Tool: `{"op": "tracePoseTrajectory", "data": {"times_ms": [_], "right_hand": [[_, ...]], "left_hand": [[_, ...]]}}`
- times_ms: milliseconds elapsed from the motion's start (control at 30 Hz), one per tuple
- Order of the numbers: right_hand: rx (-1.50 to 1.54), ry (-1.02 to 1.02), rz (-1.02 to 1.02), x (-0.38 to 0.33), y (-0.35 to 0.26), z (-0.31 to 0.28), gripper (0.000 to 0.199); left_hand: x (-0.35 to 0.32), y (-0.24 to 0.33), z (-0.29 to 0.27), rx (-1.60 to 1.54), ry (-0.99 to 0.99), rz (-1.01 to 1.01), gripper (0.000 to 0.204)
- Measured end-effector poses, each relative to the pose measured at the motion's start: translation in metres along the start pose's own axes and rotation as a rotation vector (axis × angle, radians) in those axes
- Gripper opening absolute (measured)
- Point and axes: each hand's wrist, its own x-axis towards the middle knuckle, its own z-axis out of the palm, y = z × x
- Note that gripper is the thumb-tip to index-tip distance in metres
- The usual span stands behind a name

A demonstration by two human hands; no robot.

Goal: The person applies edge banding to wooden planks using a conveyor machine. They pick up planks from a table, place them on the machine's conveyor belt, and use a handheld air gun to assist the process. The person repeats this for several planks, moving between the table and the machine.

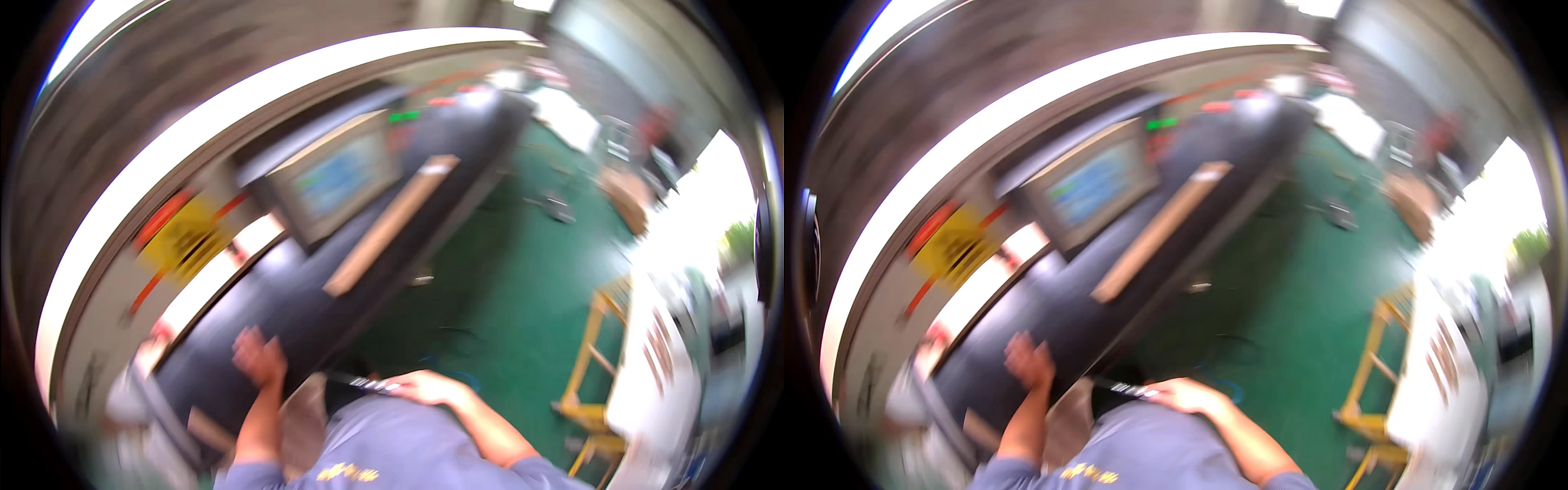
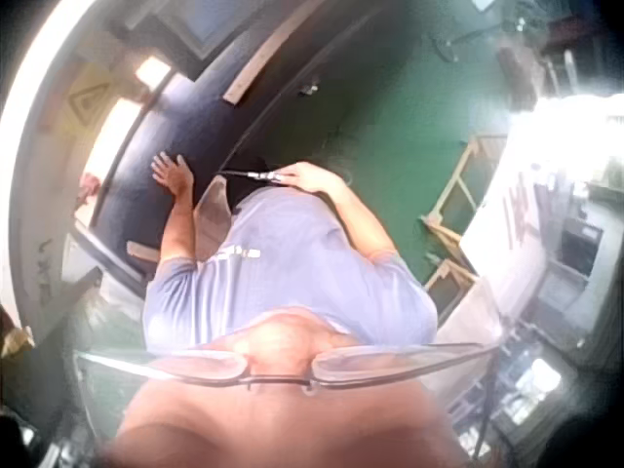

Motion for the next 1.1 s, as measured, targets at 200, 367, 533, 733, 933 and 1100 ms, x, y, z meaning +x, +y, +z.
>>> {"op": "tracePoseTrajectory", "data": {"times_ms": [200,367,533,733,933,1100], "right_hand": [[-0.105,-0.234,0.002,-0.006,-0.042,-0.076,0.035],[0.024,-0.298,0.155,-0.093,-0.089,-0.103,0.032],[0.337,-0.492,-0.066,-0.120,-0.101,-0.123,0.037],[-0.368,0.128,0.104,-0.105,-0.072,-0.109,0.025],[-0.661,0.529,0.023,-0.079,-0.024,-0.072,0.047],[-0.432,0.456,-0.185,-0.054,-0.009,-0.042,0.027]], "left_hand": [[-0.020,-0.056,0.046,-0.041,-0.041,0.150,0.058],[-0.018,-0.030,0.049,-0.141,0.015,0.381,0.058],[-0.015,-0.053,0.075,-0.132,0.047,0.397,0.057],[-0.018,-0.058,0.080,-0.111,0.045,0.363,0.057],[-0.015,-0.055,0.083,-0.072,0.066,0.330,0.056],[-0.016,-0.057,0.076,-0.057,0.083,0.307,0.056]]}}
